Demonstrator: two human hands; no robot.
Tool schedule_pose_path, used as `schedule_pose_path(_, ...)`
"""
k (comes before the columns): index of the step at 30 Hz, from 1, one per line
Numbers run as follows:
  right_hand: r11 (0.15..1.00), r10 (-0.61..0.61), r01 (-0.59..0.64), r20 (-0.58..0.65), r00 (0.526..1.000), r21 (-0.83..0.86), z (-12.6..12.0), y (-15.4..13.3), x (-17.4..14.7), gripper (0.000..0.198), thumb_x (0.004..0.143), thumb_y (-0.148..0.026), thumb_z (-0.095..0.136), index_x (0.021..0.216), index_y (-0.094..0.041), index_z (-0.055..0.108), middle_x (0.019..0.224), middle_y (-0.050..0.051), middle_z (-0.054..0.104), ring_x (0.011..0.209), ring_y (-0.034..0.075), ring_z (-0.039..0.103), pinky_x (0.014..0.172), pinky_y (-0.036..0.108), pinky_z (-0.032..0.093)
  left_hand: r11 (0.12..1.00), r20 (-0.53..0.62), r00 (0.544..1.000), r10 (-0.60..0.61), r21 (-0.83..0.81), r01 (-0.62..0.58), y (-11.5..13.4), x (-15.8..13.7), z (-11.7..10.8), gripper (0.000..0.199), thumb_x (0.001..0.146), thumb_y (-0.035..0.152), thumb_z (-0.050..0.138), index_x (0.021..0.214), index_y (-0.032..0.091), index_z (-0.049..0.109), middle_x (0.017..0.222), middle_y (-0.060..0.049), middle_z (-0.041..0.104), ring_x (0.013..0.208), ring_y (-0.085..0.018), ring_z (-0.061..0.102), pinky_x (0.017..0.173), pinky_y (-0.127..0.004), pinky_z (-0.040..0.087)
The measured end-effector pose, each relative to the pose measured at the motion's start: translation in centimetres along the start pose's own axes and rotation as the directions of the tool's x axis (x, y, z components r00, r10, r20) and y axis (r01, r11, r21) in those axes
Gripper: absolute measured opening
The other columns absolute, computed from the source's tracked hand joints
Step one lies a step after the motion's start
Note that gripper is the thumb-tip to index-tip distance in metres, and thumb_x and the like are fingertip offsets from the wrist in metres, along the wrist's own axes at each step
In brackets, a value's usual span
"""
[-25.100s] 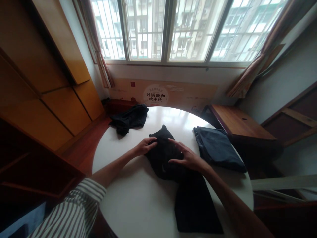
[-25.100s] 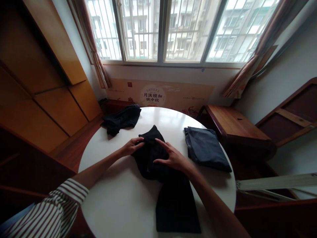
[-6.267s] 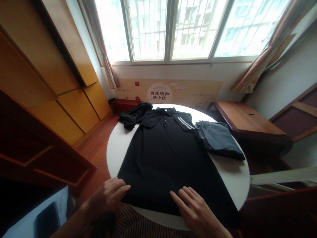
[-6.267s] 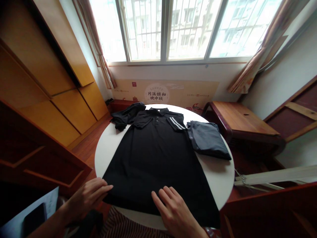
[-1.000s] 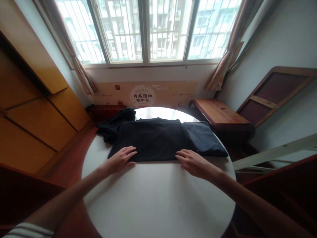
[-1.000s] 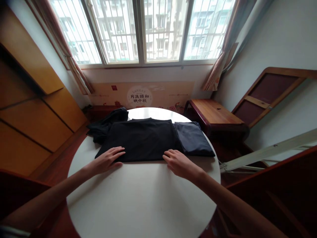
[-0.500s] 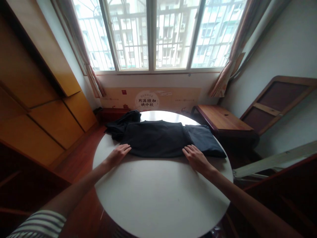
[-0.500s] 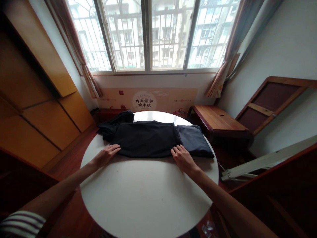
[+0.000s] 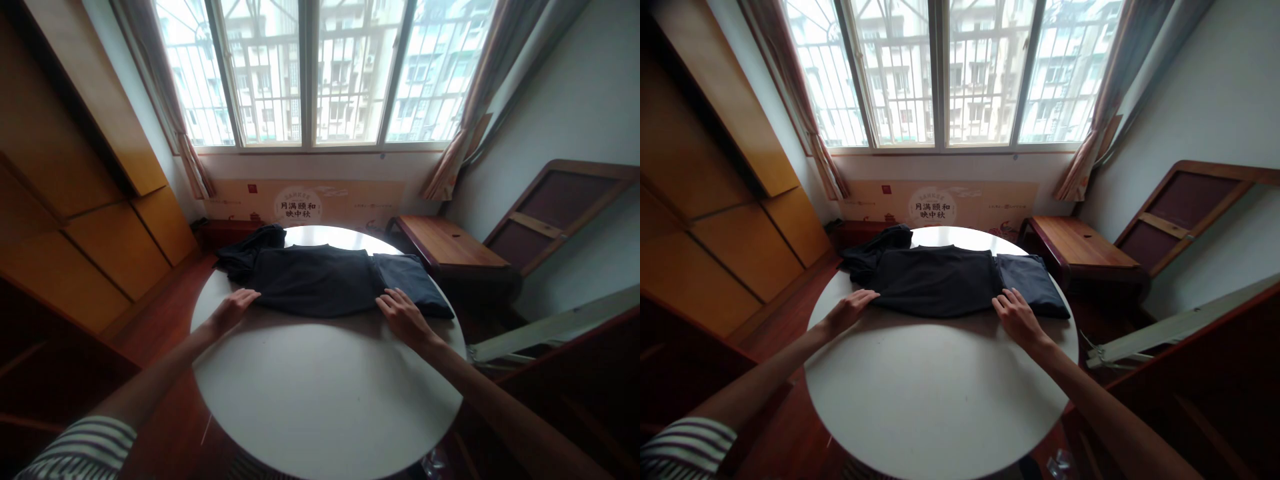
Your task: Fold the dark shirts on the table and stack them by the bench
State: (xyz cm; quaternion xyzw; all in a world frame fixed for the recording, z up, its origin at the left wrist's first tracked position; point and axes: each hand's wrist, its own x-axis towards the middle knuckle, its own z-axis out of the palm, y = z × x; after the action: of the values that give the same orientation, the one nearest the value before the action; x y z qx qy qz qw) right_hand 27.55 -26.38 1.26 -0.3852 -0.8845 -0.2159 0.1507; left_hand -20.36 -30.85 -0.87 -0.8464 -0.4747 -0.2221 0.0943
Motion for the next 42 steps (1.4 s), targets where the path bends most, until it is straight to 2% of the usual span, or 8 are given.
schedule_pose_path(8, 0.843, 0.267, -0.128, -0.199, 0.943, 0.523, -10.8, 3.4, 1.4, 0.028, 0.086, -0.013, 0.044, 0.105, -0.022, 0.062, 0.096, 0.009, 0.069, 0.088, 0.024, 0.067, 0.081, 0.039, 0.054, 0.889, 0.112, 0.973, -0.199, -0.396, 0.228, 1.7, 2.7, -14.2, 0.027, 0.080, 0.017, 0.064, 0.104, 0.020, 0.075, 0.091, -0.006, 0.074, 0.082, -0.023, 0.070, 0.075, -0.031, 0.057)
schedule_pose_path(15, 0.571, 0.489, -0.262, -0.066, 0.870, 0.778, -16.5, 7.0, 6.4, 0.017, 0.085, -0.036, 0.058, 0.099, -0.029, 0.065, 0.086, 0.004, 0.066, 0.071, 0.022, 0.061, 0.061, 0.036, 0.051, 0.438, 0.437, 0.743, -0.506, -0.612, 0.658, -0.6, 9.2, -24.2, 0.013, 0.073, 0.001, 0.067, 0.084, -0.002, 0.072, 0.065, 0.002, 0.067, 0.066, -0.012, 0.062, 0.060, -0.018, 0.049)
schedule_pose_path(19, 0.505, 0.422, -0.290, 0.061, 0.905, 0.813, -12.7, 9.1, 10.3, 0.019, 0.083, -0.021, 0.054, 0.097, -0.026, 0.065, 0.078, 0.002, 0.065, 0.064, 0.018, 0.057, 0.057, 0.031, 0.050, 0.375, 0.599, 0.712, -0.367, -0.605, 0.702, -3.5, 11.6, -20.9, 0.026, 0.066, 0.012, 0.077, 0.090, 0.004, 0.074, 0.074, -0.002, 0.073, 0.072, -0.016, 0.065, 0.068, -0.026, 0.054)
schedule_pose_path(25, 0.740, 0.326, -0.374, 0.189, 0.926, 0.559, -4.0, 6.6, 15.2, 0.041, 0.073, 0.003, 0.048, 0.107, -0.008, 0.068, 0.104, 0.016, 0.069, 0.096, 0.026, 0.065, 0.091, 0.040, 0.050, 0.465, 0.640, 0.609, -0.469, -0.408, 0.786, -6.1, 11.8, -11.8, 0.032, 0.062, 0.033, 0.084, 0.082, 0.009, 0.075, 0.069, -0.008, 0.070, 0.066, -0.020, 0.063, 0.068, -0.032, 0.052)
schedule_pose_path(31, 0.877, -0.048, -0.076, 0.244, 0.969, 0.475, 1.8, -4.2, 12.6, 0.046, 0.095, -0.027, 0.049, 0.140, -0.021, 0.053, 0.146, 0.013, 0.050, 0.134, 0.033, 0.046, 0.111, 0.055, 0.034, 0.836, 0.188, 0.845, -0.501, -0.146, 0.528, -0.8, 9.4, -4.1, 0.034, 0.087, 0.042, 0.065, 0.107, 0.015, 0.069, 0.113, -0.011, 0.067, 0.106, -0.024, 0.060, 0.097, -0.040, 0.045)
schedule_pose_path(37, 0.872, -0.169, 0.009, 0.284, 0.944, 0.490, 4.3, -9.0, 8.2, 0.055, 0.099, -0.049, 0.041, 0.150, -0.028, 0.038, 0.159, 0.005, 0.029, 0.147, 0.034, 0.022, 0.116, 0.063, 0.015, 0.837, 0.186, 0.847, -0.498, -0.153, 0.526, 4.7, 3.3, 0.2, 0.040, 0.093, 0.043, 0.058, 0.127, 0.022, 0.058, 0.136, -0.011, 0.055, 0.133, -0.034, 0.042, 0.109, -0.058, 0.033)
schedule_pose_path(40, 0.851, -0.142, -0.042, 0.307, 0.941, 0.524, 3.7, -8.6, 8.2, 0.052, 0.101, -0.043, 0.039, 0.150, -0.025, 0.038, 0.158, 0.006, 0.032, 0.147, 0.032, 0.023, 0.116, 0.063, 0.016, 0.788, 0.059, 0.807, -0.587, -0.186, 0.587, 3.8, 0.5, -0.2, 0.044, 0.090, 0.043, 0.058, 0.129, 0.020, 0.057, 0.142, -0.015, 0.050, 0.143, -0.037, 0.028, 0.114, -0.059, 0.024)
schedule_pose_path(42, 0.816, -0.114, -0.086, 0.305, 0.945, 0.571, 2.0, -8.9, 8.2, 0.049, 0.102, -0.039, 0.037, 0.147, -0.022, 0.043, 0.155, 0.009, 0.039, 0.145, 0.030, 0.030, 0.116, 0.059, 0.021, 0.643, 0.002, 0.679, -0.734, -0.321, 0.695, 2.5, -1.0, -0.8, 0.050, 0.088, 0.040, 0.060, 0.131, 0.016, 0.053, 0.142, -0.019, 0.049, 0.135, -0.035, 0.042, 0.109, -0.053, 0.037)
